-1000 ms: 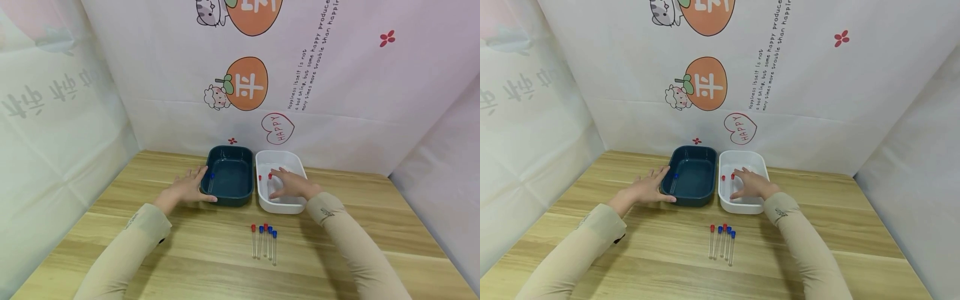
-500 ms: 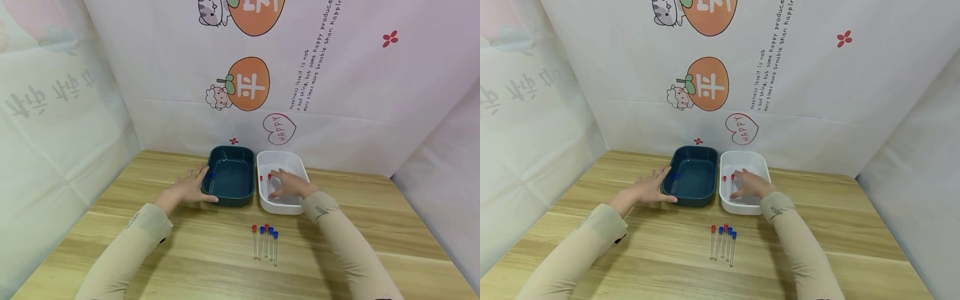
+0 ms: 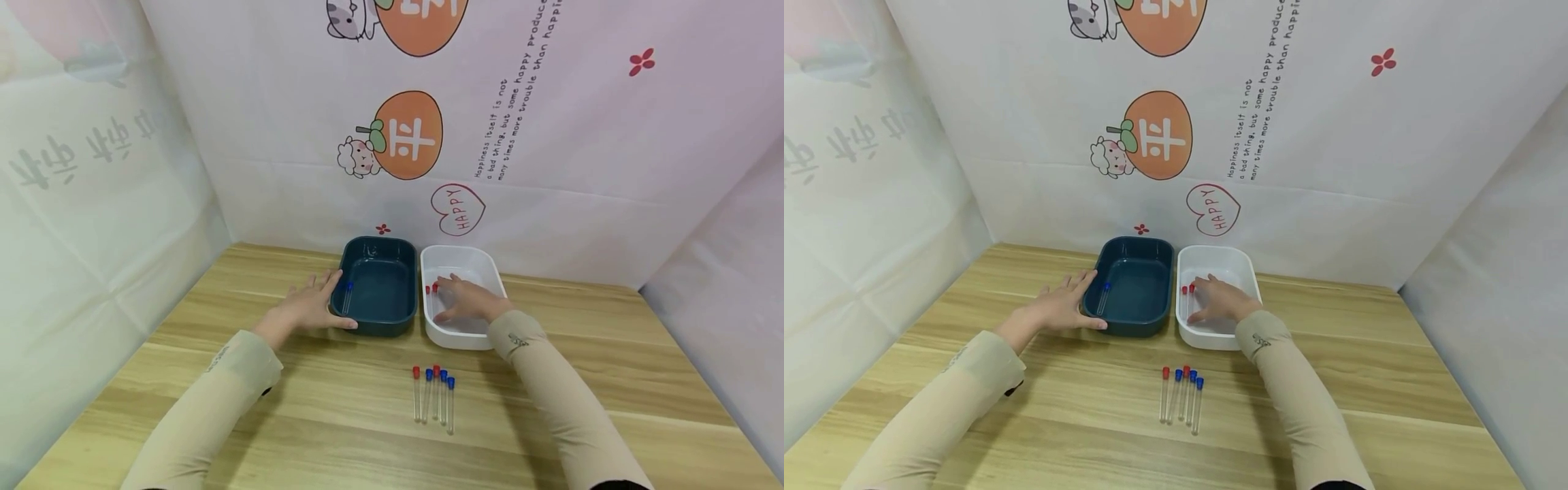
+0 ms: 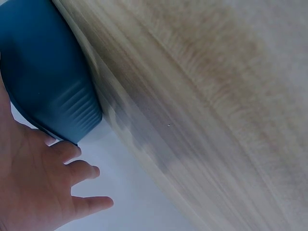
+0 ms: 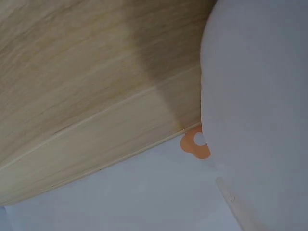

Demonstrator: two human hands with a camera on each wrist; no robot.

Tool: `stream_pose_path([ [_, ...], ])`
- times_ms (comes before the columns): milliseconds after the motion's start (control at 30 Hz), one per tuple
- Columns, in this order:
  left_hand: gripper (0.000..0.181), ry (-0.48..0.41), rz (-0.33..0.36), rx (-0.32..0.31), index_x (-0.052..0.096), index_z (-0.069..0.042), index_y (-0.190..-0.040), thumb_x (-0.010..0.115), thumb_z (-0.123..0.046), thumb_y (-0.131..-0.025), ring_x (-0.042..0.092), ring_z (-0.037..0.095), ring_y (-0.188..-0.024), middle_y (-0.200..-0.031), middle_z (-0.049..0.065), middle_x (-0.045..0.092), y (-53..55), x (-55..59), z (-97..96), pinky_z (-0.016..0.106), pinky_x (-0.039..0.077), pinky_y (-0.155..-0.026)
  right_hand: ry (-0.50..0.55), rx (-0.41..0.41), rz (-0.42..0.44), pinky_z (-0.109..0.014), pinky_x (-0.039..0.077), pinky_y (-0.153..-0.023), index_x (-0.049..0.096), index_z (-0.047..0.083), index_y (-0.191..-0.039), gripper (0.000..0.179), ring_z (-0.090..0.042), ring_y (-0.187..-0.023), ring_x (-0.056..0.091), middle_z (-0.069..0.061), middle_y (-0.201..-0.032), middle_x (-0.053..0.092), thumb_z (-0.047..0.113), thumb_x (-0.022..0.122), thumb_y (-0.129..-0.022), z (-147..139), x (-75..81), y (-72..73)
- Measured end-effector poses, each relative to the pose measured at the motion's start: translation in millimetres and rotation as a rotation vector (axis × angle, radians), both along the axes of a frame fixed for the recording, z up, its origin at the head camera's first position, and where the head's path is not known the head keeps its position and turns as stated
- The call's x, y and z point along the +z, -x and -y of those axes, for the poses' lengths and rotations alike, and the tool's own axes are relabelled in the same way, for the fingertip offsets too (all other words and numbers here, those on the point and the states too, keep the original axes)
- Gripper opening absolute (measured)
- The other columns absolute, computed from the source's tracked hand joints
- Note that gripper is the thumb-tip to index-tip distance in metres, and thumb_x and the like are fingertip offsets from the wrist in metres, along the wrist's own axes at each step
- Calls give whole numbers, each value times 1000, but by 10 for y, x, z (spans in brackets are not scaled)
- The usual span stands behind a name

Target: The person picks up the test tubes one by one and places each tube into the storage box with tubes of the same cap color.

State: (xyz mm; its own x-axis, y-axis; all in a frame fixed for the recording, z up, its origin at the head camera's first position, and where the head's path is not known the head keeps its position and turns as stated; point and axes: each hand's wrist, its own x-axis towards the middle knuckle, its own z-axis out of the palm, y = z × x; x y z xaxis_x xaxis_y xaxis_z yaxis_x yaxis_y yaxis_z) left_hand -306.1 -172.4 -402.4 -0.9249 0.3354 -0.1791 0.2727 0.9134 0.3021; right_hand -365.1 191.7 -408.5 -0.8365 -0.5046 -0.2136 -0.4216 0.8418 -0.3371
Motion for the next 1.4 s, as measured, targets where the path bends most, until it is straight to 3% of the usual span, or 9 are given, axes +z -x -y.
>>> stream_pose_path([
  [700, 129, -11, 2, 2, -1, -15, -167, 64, -83, -78, 2, 47, -153, -170, 17, 3, -29, 52, 2, 77, 6, -112, -49, 29, -31, -55, 18, -121, 37, -1, -157, 97, -46, -152, 16, -20, -164, 28, 46, 83, -85, -4, -42, 66],
  [1400, 129, 4, 14, 1, -2, -17, -167, 62, -85, -78, 2, 46, -154, -171, 16, 2, -15, 58, 3, 76, 4, -113, -83, -21, 58, -59, 13, -121, 33, 8, -161, 96, -41, -155, 6, -14, -168, 21, 53, 77, -89, 30, -28, 46],
])
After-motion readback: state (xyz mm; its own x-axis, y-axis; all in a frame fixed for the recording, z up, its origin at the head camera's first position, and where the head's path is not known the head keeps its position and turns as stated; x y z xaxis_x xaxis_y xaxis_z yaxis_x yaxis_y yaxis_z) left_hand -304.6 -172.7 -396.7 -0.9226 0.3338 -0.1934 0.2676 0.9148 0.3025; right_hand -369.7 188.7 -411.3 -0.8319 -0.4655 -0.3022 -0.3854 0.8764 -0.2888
